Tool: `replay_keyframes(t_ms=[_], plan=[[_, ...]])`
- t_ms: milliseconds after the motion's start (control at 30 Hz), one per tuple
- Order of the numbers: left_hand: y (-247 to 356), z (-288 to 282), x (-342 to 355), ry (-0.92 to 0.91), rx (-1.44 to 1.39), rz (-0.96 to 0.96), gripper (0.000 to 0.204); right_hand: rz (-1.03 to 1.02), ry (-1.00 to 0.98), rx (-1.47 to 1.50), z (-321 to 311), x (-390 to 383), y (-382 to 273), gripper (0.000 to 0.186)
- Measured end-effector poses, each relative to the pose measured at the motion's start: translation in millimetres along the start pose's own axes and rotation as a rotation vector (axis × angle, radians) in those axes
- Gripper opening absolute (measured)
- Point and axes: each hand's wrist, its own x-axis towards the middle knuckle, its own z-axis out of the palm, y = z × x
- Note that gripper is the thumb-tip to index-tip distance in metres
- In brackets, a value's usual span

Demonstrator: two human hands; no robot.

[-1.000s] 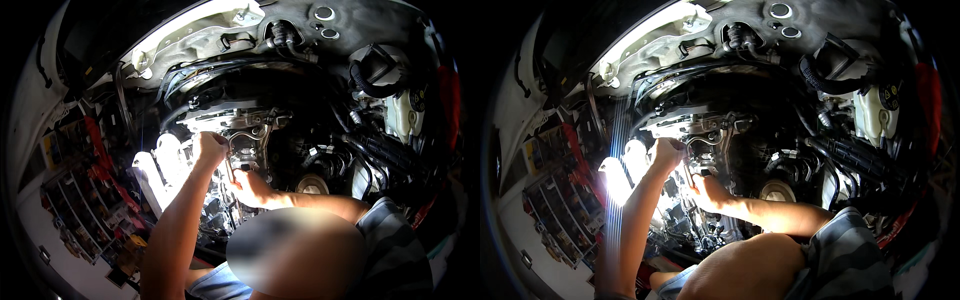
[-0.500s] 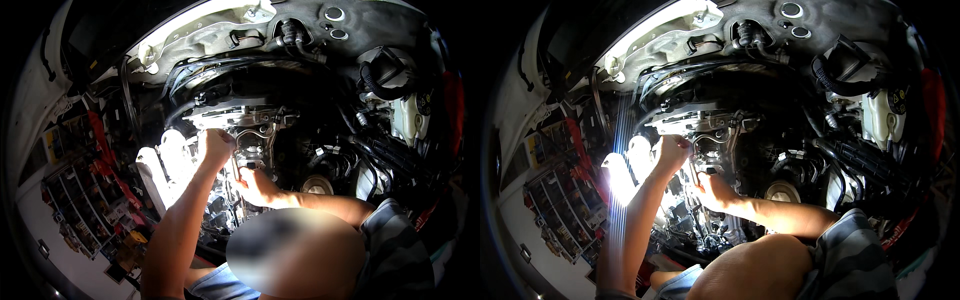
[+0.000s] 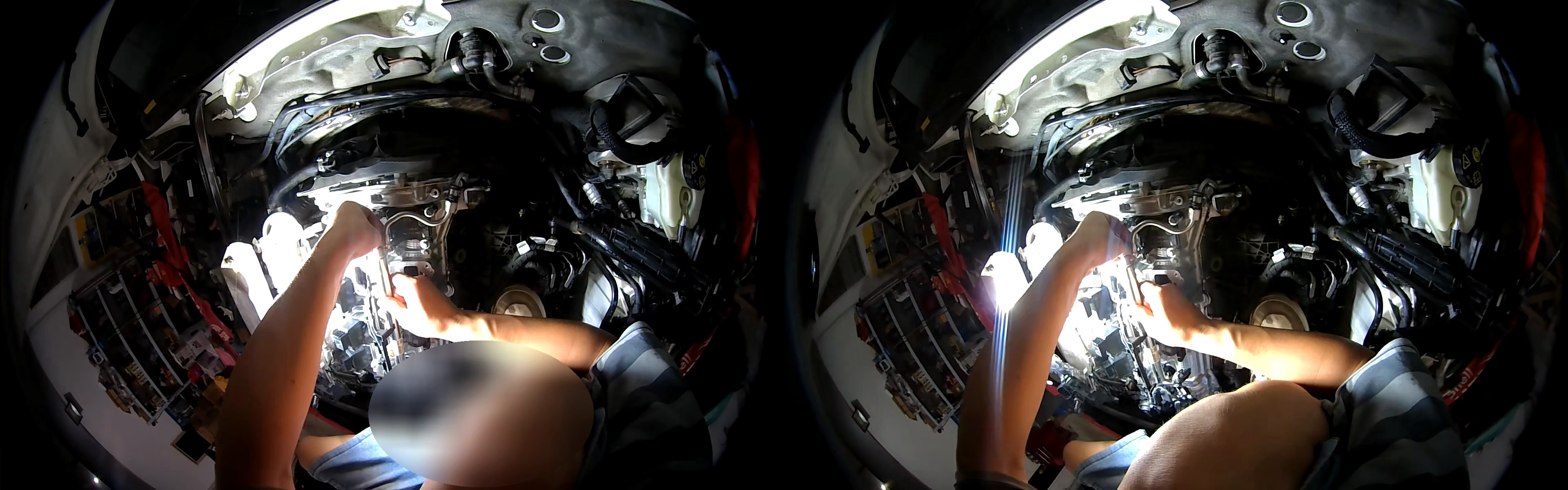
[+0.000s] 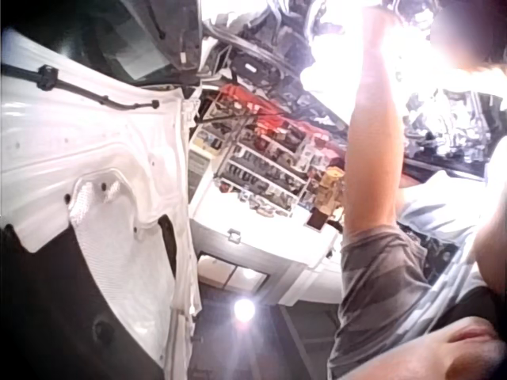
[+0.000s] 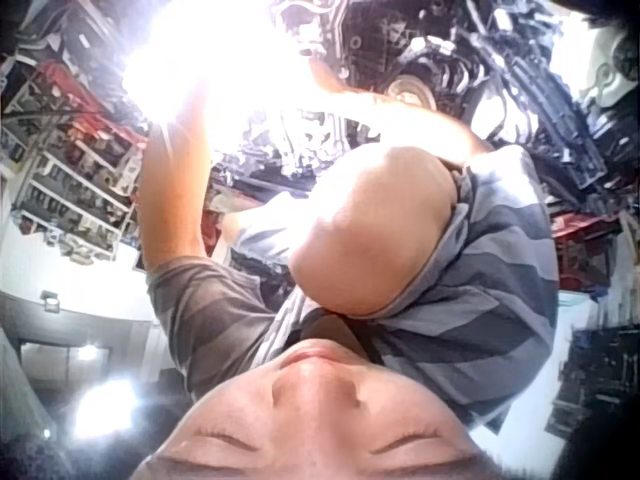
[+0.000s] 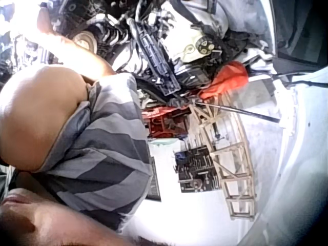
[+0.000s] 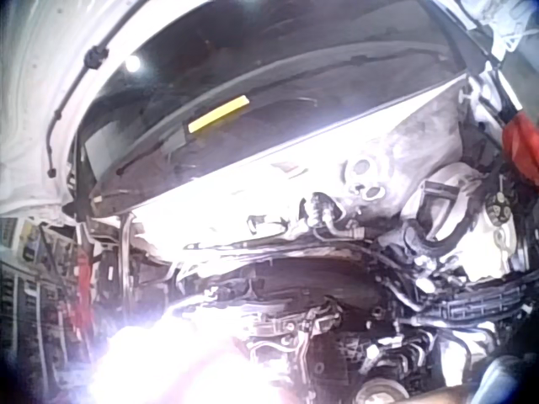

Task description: The person removes screws from a car engine by hand, positions a metal pipe onto the engine, and tightens fasteners using a socket wrench.

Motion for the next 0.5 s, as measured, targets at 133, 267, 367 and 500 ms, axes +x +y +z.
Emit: replay_keyframes(t_ms=[133,267,367,500], plan=[[3.6,2.7,-6.6,0.019,-0.043,-0.005,0.011,0.020,-0.026,0.018,-5.0,0.8,0.1,0.023],[-4.8,5.6,-3.1,0.037,-0.173,0.007,0.009,-0.024,-0.011,0.032,-0.6,2.5,3.7,0.023],[-2.6,6.0,-2.9,0.026,-0.166,-0.006,0.009,0.026,-0.039,0.013,-5.1,0.0,-2.6,0.023],[10.1,5.6,3.9,-0.051,-0.004,0.049,0.010,0.025,-0.032,-0.006,-6.6,-2.4,1.9,0.023]])
